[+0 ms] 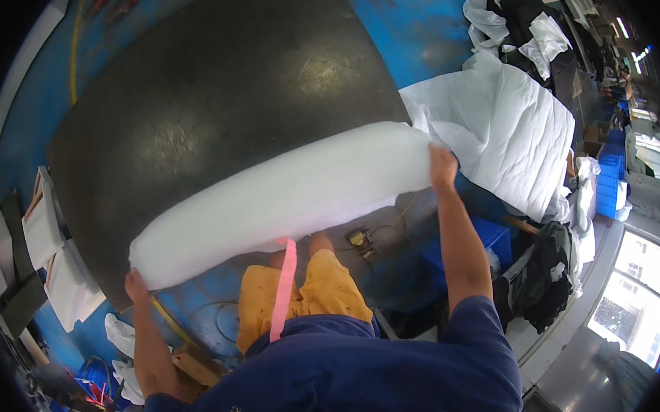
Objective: Wrap a white foam piece around a wooden frame and fit a green fabric cover over the assembly, using scissors to trim materials.
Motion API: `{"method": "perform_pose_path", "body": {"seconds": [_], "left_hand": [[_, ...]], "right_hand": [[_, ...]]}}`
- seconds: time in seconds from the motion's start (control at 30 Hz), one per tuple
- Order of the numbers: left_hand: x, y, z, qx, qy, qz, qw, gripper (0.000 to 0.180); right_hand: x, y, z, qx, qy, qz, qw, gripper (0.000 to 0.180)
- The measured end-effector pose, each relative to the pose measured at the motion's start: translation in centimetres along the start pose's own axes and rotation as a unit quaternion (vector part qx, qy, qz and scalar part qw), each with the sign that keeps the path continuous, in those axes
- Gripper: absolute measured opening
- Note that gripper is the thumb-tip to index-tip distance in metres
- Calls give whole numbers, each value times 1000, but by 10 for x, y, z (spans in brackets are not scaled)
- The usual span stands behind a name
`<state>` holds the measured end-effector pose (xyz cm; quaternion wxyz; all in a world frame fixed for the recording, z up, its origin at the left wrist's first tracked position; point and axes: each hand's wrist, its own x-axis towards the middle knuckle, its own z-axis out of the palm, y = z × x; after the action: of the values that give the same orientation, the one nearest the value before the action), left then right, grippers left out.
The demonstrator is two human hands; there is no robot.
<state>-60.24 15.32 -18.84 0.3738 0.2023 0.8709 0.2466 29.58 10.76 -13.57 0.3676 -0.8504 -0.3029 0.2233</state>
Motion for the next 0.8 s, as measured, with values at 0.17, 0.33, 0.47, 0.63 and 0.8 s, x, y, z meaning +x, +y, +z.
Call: {"method": "perform_pose_path", "body": {"seconds": [0.17,0.33,0.47,0.63,0.8], "left_hand": [[-70,56,93,343,269,303,848,36],[-223,138,237,371,-101,613,690,71],[-281,158,260,429,-194,583,662,97],[-279,152,252,453,-209,605,621,114],[-297,156,262,489,-203,583,617,119]], "right_hand": [[-37,49,51,-11,54,55,997,27],[-34,32,44,120,23,151,981,37],[-42,14,6,326,-106,258,903,48],[-59,41,-26,143,-307,246,908,43],[-53,71,11,143,-224,205,942,35]]}}
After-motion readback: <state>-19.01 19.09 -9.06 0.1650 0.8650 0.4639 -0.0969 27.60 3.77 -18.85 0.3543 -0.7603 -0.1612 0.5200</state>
